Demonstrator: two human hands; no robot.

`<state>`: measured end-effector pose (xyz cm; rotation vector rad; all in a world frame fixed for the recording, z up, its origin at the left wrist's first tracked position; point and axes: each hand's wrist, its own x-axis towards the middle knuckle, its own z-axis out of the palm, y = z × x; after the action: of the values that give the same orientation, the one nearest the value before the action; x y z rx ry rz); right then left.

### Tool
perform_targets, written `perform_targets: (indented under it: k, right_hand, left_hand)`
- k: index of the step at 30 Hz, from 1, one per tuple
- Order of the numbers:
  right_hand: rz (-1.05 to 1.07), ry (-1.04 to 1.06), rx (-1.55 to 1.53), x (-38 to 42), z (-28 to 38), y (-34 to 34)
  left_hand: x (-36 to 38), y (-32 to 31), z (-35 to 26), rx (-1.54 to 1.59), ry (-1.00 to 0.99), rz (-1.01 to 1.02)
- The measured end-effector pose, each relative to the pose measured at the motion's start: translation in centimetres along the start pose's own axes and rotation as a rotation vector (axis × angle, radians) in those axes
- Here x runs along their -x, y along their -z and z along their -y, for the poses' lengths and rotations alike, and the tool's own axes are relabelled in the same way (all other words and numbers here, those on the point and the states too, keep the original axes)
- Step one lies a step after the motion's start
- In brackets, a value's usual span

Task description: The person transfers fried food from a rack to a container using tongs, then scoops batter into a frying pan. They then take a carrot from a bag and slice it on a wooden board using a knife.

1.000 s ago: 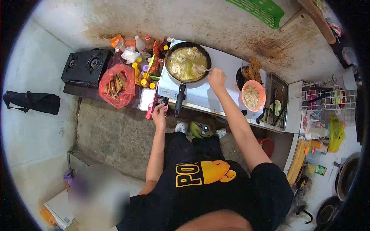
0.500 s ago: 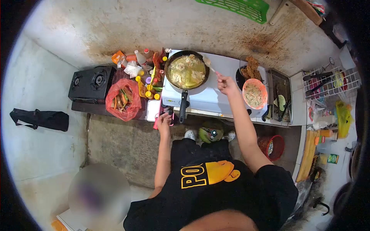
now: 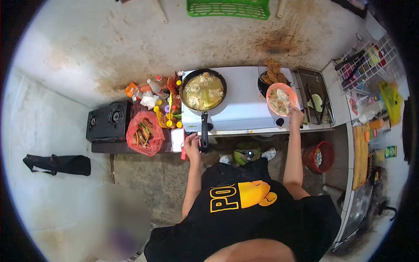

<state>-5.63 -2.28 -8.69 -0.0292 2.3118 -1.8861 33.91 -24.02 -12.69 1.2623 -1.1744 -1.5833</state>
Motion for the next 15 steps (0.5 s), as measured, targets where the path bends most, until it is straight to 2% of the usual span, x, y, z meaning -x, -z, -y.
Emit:
perform_targets:
  k: [2, 3, 4, 6, 8, 10, 12, 15]
  right_hand:
    - [-0.151, 0.142, 0.356, 0.5, -0.1, 1.1]
    - [-0.193, 0.235, 0.332, 1.9, 1.6, 1.4]
    - [-0.209, 0.222, 0.327, 2.6, 2.6, 1.5]
    - [-0.347, 0.293, 0.47, 3.0, 3.9, 1.6]
    - [-0.312, 0.257, 0.638, 3.1, 3.7, 1.4]
    - [-0.188, 0.231, 0.827, 3.1, 2.7, 1.8]
    - [-0.182, 0.207, 0.827, 3.1, 1.9, 2.4]
    - [-0.177, 0.2, 0.834, 2.1, 1.4, 3.6]
  left_hand:
    - [-0.1, -1.5, -0.4, -0.001, -0.074, 0.017]
    - [0.4, -2.5, -1.6, -0.015, -0.13, 0.046]
    - [0.9, -3.5, -2.5, -0.029, -0.183, 0.077]
    - [0.9, -5.3, -3.0, -0.074, -0.194, 0.134]
    - [0.9, -7.1, -3.0, 0.022, -0.209, 0.25]
    - [1.7, -8.7, -3.3, -0.012, -0.188, 0.312]
    - [2.2, -10.2, -3.3, -0.017, -0.156, 0.411]
    - [3.9, -12.0, -2.8, -0.065, -0.065, 0.458]
